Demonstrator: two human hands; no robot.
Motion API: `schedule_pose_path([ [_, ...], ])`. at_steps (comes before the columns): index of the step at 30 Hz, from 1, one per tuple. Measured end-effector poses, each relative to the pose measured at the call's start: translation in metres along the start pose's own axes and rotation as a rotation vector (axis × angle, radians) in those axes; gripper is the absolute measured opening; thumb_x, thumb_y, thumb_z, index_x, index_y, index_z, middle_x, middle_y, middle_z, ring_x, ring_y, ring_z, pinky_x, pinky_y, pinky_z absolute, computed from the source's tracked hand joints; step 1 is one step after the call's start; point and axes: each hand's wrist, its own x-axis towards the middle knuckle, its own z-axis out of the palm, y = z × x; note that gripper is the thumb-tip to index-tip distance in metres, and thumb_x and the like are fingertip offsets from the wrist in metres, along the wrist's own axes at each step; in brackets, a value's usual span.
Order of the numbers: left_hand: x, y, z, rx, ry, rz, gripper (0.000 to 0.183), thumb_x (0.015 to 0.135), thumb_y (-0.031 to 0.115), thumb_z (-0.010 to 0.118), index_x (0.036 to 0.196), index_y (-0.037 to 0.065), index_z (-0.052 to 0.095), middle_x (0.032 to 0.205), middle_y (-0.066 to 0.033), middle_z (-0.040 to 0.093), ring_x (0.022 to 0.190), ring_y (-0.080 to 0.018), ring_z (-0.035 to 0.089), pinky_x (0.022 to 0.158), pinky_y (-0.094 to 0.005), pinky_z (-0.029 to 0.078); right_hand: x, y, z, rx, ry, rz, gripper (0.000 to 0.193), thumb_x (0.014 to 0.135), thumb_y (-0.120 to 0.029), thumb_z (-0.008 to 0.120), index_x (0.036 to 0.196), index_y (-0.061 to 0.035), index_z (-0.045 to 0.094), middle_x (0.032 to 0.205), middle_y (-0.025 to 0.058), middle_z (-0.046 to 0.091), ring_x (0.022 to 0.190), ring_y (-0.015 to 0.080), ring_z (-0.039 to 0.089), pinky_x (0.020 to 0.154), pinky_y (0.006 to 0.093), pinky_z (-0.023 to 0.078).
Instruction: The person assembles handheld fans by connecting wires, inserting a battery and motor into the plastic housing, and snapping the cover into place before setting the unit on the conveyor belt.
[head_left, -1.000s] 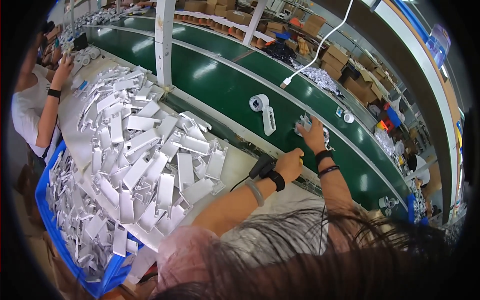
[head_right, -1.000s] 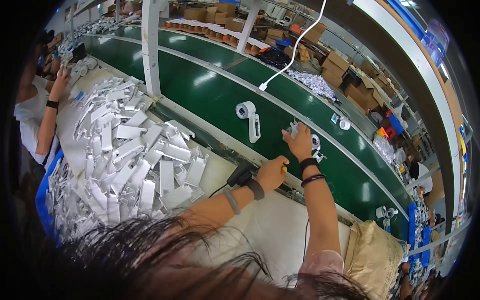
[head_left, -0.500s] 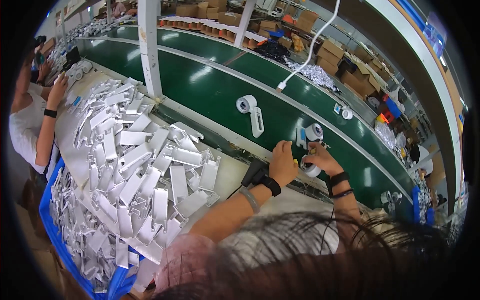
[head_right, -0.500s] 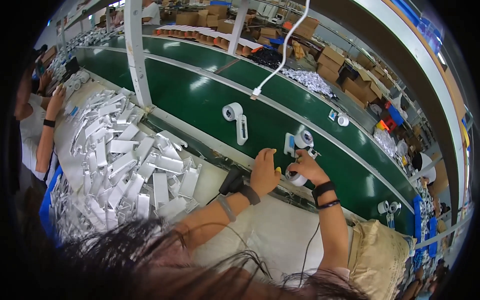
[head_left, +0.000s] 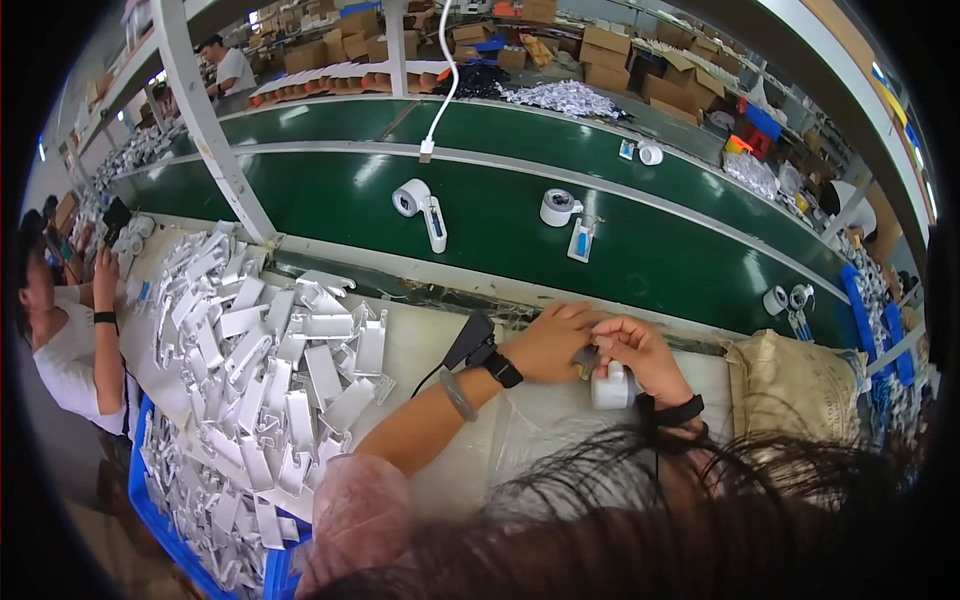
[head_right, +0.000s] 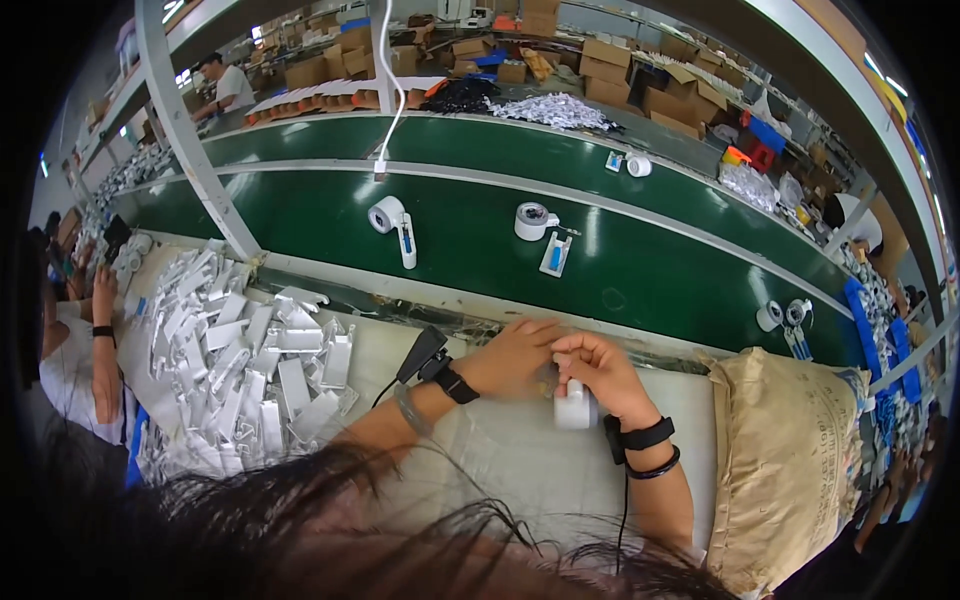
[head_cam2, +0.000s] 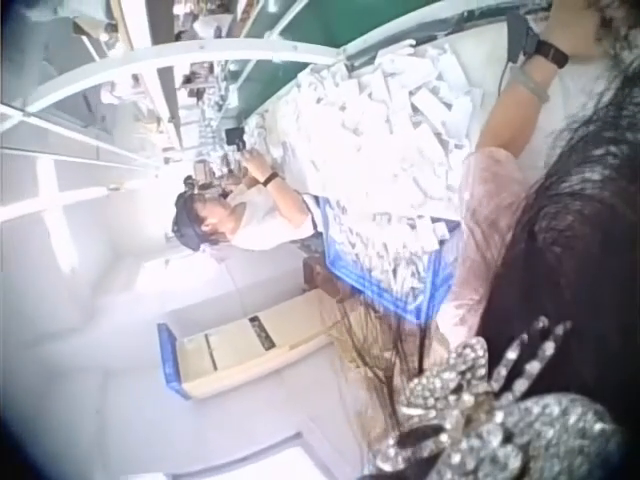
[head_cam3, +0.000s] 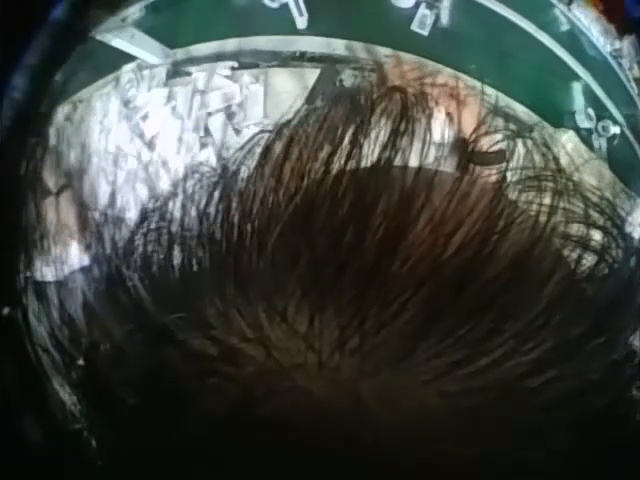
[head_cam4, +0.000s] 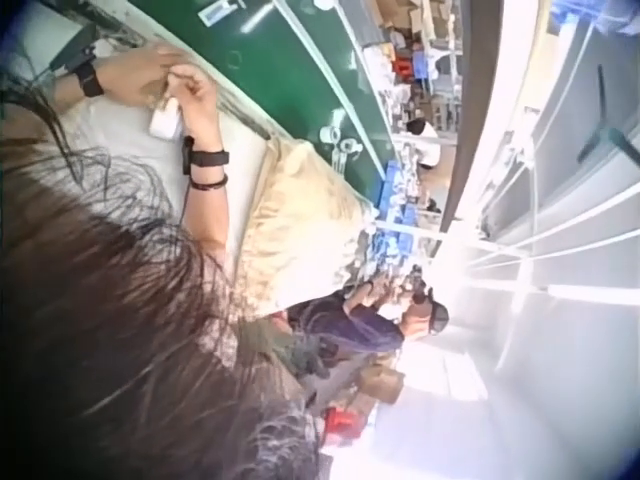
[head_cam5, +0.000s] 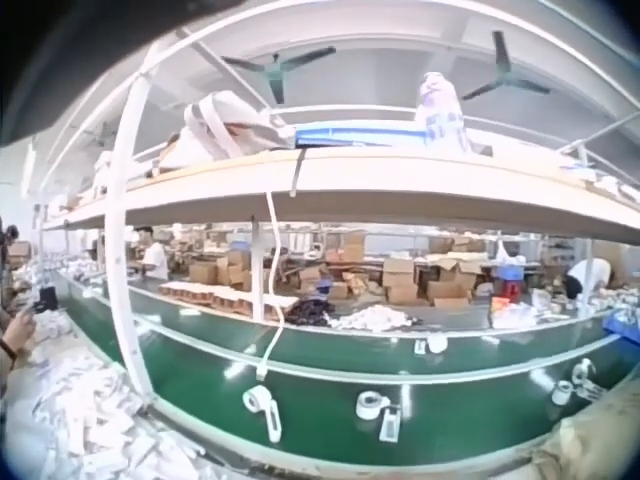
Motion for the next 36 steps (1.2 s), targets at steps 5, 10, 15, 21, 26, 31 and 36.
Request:
schedule_pose_path([
  [5,0.005,0.018,-0.017,0.064,0.059,0.126,0.041,0.069,0.027,0.073,0.104,0.011,0.059,0.113,-0.0095,0.058,0.12,-0.0253,0.05,0.11,-0.0483,0.026,0.004,-0.008,-0.03,-0.006,0.023,-0.098,0.021,0.09,-0.002,0.058,0.111,0.0007,0.056,0.069,0.0042,0.06,0.057,0.0138,0.058,0.058,0.0262,0.047],
  [10,0.011,0.034,-0.008,-0.189,-0.053,-0.136,0.041,0.071,0.031,0.076,0.099,0.008,0.057,0.079,-0.006,0.061,0.084,-0.024,0.064,0.085,-0.0404,0.048,-0.001,-0.013,-0.036,0.093,0.029,-0.133,0.022,0.089,-0.005,0.06,0.111,-0.0013,0.057,0.071,0.0039,0.063,0.061,0.0106,0.06,0.058,0.0224,0.044],
  [15,0.007,0.012,-0.017,-1.22,0.001,-0.501,0.029,0.082,0.016,0.071,0.105,0.006,0.058,0.09,-0.0031,0.063,0.079,-0.0138,0.064,0.068,-0.0277,0.05,0.002,-0.009,-0.045,-0.004,-0.027,-0.014,0.025,0.088,-0.004,0.061,0.113,-0.0003,0.058,0.079,0.0067,0.066,0.066,0.0107,0.062,0.06,0.0221,0.047],
  [21,0.017,0.02,-0.039,-1.096,-0.008,-0.676,0.056,0.079,0.009,0.069,0.126,0.001,0.041,0.099,-0.0106,0.06,0.063,-0.0139,0.062,0.055,-0.0275,0.049,-0.005,-0.006,-0.037,-0.221,0.039,-0.066,0.018,0.089,-0.003,0.063,0.106,0.0016,0.065,0.083,0.0072,0.068,0.064,0.009,0.059,0.059,0.0207,0.047],
  [26,0.008,0.001,-0.028,-1.064,0.216,-0.608,0.051,0.079,0.008,0.065,0.124,0.0,0.042,0.096,-0.0106,0.06,0.072,-0.0131,0.061,0.058,-0.0282,0.048,0.0,-0.014,-0.031,-0.176,-0.007,-0.093,0.017,0.089,-0.005,0.065,0.105,0.001,0.066,0.081,0.0058,0.068,0.066,0.0082,0.06,0.06,0.0211,0.047],
  [31,0.012,0.008,-0.033,-0.845,0.161,-0.556,0.053,0.086,0.008,0.058,0.135,0.003,0.04,0.095,-0.0063,0.057,0.065,-0.0098,0.054,0.054,-0.026,0.045,-0.007,-0.011,-0.035,-0.181,-0.054,0.02,0.021,0.087,-0.008,0.068,0.107,-0.0007,0.066,0.077,0.0035,0.066,0.064,0.0075,0.06,0.059,0.0207,0.046],
  [36,0.009,0.016,-0.047,-1.012,0.106,-0.529,0.052,0.089,0.012,0.06,0.136,0.004,0.039,0.108,-0.0061,0.056,0.08,-0.0094,0.056,0.064,-0.0245,0.047,-0.005,-0.012,-0.027,-0.338,0.04,0.06,0.011,0.083,-0.005,0.07,0.089,-0.0006,0.062,0.069,0.0009,0.063,0.059,0.0075,0.059,0.053,0.0219,0.045],
])
